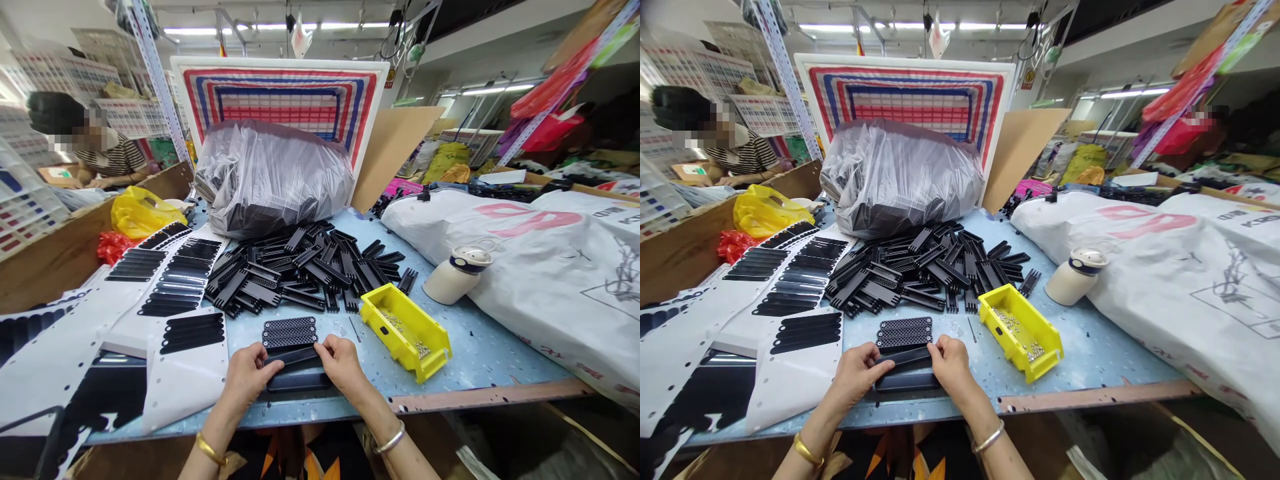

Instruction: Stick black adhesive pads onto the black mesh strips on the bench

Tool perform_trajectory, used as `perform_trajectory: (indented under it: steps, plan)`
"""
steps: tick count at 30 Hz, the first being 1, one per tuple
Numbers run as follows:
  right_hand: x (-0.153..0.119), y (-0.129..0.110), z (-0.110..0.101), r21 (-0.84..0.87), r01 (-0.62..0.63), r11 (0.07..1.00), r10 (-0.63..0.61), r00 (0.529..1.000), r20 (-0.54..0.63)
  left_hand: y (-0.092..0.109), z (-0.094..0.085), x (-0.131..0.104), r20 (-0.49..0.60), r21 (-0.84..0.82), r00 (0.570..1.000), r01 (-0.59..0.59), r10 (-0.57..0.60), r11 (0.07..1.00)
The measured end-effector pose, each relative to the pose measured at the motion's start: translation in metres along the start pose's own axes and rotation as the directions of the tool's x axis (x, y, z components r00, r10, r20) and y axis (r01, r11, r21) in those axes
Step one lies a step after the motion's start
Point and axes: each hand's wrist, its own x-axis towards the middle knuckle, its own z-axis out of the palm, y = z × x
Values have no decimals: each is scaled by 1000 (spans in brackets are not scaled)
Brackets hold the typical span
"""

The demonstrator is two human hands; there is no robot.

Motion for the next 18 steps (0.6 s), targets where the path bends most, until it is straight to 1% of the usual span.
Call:
perform_trajectory:
  steps: [4, 8, 12, 14, 16, 18]
  plan:
    - [-2, 2, -3, -33, 28, 999, -26, 998, 62, 0, 0, -1, -21, -5, 1000, 22, -22, 1000]
    - [-5, -1, -11, -74, 34, 997, -24, 991, 131, 5, -3, -5, -2, -30, 1000, 6, -6, 1000]
    - [-7, -14, -10, -173, 33, 984, -12, 992, 122, 6, -3, -9, 24, -55, 999, -31, 32, 998]
    - [-8, -22, -8, -235, 27, 972, -1, 994, 110, 4, 0, -9, 16, -73, 999, -35, 36, 997]
    - [-8, -26, -6, -285, -2, 958, 35, 993, 112, 2, 1, -9, -1, -91, 999, -35, 35, 995]
    - [-9, -28, -6, -301, -24, 953, 67, 989, 133, 1, 2, -9, -13, -102, 1000, -30, 29, 994]
